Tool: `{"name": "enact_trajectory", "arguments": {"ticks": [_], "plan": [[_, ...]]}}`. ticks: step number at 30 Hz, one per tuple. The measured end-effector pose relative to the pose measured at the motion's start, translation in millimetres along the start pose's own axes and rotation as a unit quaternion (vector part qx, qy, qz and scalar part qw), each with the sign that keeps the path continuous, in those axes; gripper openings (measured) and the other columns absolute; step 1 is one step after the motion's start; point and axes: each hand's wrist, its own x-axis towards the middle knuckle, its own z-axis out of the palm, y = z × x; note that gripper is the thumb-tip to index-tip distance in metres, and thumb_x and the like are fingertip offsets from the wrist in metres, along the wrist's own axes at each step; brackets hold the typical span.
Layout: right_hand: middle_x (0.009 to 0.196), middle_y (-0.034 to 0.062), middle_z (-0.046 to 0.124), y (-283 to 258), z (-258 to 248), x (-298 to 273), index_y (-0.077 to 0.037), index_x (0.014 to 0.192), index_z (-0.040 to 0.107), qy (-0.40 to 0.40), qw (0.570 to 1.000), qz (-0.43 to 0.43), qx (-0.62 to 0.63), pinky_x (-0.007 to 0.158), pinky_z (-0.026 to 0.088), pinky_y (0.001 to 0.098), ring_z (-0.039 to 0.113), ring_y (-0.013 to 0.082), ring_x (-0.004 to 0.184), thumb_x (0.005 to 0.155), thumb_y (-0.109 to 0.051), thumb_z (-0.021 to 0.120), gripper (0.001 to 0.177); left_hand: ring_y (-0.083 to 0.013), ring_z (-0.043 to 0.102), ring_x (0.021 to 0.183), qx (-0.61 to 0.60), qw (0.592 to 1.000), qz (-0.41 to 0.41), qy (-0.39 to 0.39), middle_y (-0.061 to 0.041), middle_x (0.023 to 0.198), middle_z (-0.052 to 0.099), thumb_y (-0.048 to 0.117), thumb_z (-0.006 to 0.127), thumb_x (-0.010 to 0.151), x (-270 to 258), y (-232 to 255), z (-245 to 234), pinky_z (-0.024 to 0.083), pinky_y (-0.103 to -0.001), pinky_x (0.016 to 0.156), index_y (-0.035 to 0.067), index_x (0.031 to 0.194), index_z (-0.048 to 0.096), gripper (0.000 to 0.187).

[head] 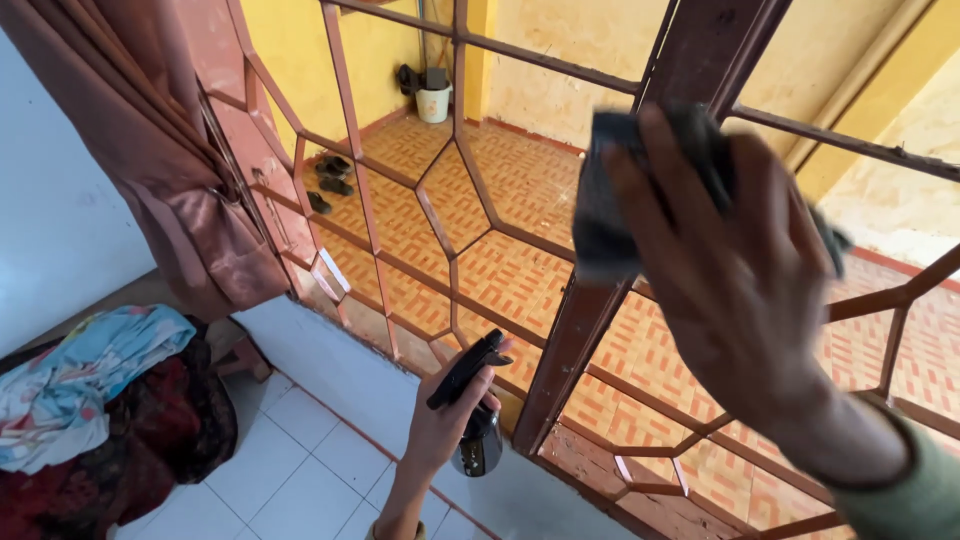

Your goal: The person cleans a metal security window by spraying a cleaning solution and wiping the bars with a cloth. They repeatedly spray and wipe different sections of the window frame and bars throughout the clip.

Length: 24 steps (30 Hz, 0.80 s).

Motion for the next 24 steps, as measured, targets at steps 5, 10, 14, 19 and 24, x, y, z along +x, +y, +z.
{"name": "enact_trajectory", "arguments": {"ticks": [5,10,14,19,24], "plan": [[0.126,0.0015,0.070,-35,24,3,-0.015,0.134,0.069,-0.088,0.978,-0.062,-0.181,0.081,0.056,0.0370,0.059,0.0249,0.113,0.102,-0.020,0.062,0.033,-0.0069,0.068,0.064,0.005,1.000,-0.004,-0.002,-0.004,0.082,0.078,0.039,0.062,0.096,7,0,-4,0.047,-0.022,0.057,0.013,0.137,0.074,0.050],[0.143,-0.0038,0.062,-43,11,-25,-0.020,0.136,0.061,-0.169,0.972,-0.105,-0.124,0.089,0.056,0.0362,0.058,0.0218,0.116,0.093,-0.025,0.064,0.044,-0.0084,0.069,0.066,-0.011,0.999,0.033,-0.015,-0.004,0.127,0.078,0.036,0.063,0.096,11,3,-8,0.051,-0.023,0.063,0.009,0.136,0.071,0.048],[0.160,0.0040,0.047,-45,28,-64,-0.016,0.153,0.046,-0.176,0.980,-0.082,0.044,0.085,0.064,0.0446,0.054,0.0298,0.123,0.084,-0.013,0.071,0.074,-0.0092,0.072,0.067,-0.006,0.999,0.045,-0.021,-0.001,0.124,0.079,0.036,0.062,0.097,21,5,-6,0.048,-0.023,0.058,0.011,0.134,0.073,0.046],[0.160,-0.0022,0.048,-49,40,-75,-0.019,0.152,0.050,-0.171,0.983,-0.049,0.039,0.079,0.065,0.0402,0.052,0.0280,0.124,0.085,0.011,0.063,0.075,-0.0088,0.070,0.065,-0.004,0.998,0.043,-0.036,-0.006,0.127,0.078,0.035,0.062,0.098,27,2,-5,0.050,-0.023,0.064,0.011,0.133,0.073,0.044],[0.163,-0.0030,0.041,-44,39,-89,-0.021,0.154,0.043,-0.226,0.961,-0.044,0.153,0.086,0.064,0.0430,0.046,0.0250,0.131,0.068,0.003,0.073,0.094,-0.0105,0.072,0.065,-0.013,0.998,0.015,-0.053,-0.003,0.067,0.073,0.037,0.064,0.098,25,-5,-10,0.057,-0.024,0.060,0.014,0.137,0.073,0.046]]}}
